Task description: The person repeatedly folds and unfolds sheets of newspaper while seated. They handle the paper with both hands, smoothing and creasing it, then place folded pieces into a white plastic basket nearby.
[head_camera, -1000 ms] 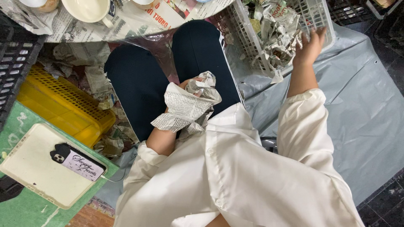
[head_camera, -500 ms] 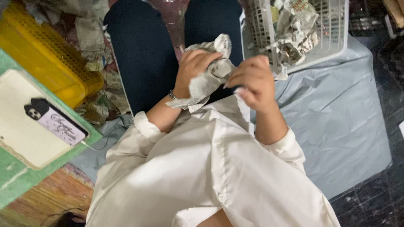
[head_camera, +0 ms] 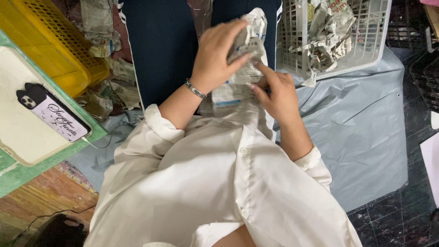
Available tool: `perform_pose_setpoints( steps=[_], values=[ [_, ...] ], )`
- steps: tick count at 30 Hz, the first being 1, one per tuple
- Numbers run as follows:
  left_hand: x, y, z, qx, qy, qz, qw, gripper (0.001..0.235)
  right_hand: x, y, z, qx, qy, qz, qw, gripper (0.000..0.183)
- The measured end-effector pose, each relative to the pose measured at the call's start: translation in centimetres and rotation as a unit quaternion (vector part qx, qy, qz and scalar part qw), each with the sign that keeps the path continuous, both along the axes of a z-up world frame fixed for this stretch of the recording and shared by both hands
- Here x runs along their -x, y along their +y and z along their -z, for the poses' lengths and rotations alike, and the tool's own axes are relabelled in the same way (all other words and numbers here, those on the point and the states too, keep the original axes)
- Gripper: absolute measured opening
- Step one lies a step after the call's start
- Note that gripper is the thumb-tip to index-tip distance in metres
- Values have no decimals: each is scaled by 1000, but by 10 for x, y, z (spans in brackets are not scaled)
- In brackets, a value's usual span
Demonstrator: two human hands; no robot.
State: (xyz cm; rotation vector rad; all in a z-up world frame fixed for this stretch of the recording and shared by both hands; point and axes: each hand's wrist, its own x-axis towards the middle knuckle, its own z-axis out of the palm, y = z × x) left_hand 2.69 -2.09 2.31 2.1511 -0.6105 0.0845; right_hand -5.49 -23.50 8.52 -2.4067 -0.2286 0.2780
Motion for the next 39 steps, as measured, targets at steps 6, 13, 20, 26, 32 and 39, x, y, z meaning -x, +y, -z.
perform_pose_setpoints(
  steps=[6, 13, 20, 26, 32, 39],
  values=[
    [-8, 27, 16, 29, 46, -51, 997, 54, 2, 19, 6, 127, -85, -13, 988, 57],
    [5, 57, 17, 79, 178, 111, 975, 89, 8, 7, 22, 128, -98, -126, 979, 51],
    [6, 46, 19, -76, 150, 62, 984, 110, 16, 6, 29, -20, -32, 3, 999, 74],
    [-1, 52, 33, 128, 171, -38, 976, 58, 15, 12, 42, 61, -42, -47, 996, 92],
    [-9, 61, 35, 437, 347, 54, 829, 41, 18, 0, 57, 64, -51, -76, 994, 93],
    [-17, 52, 23, 573, 392, 139, 706, 56, 16, -1, 57, 71, -48, -74, 994, 79]
  ],
)
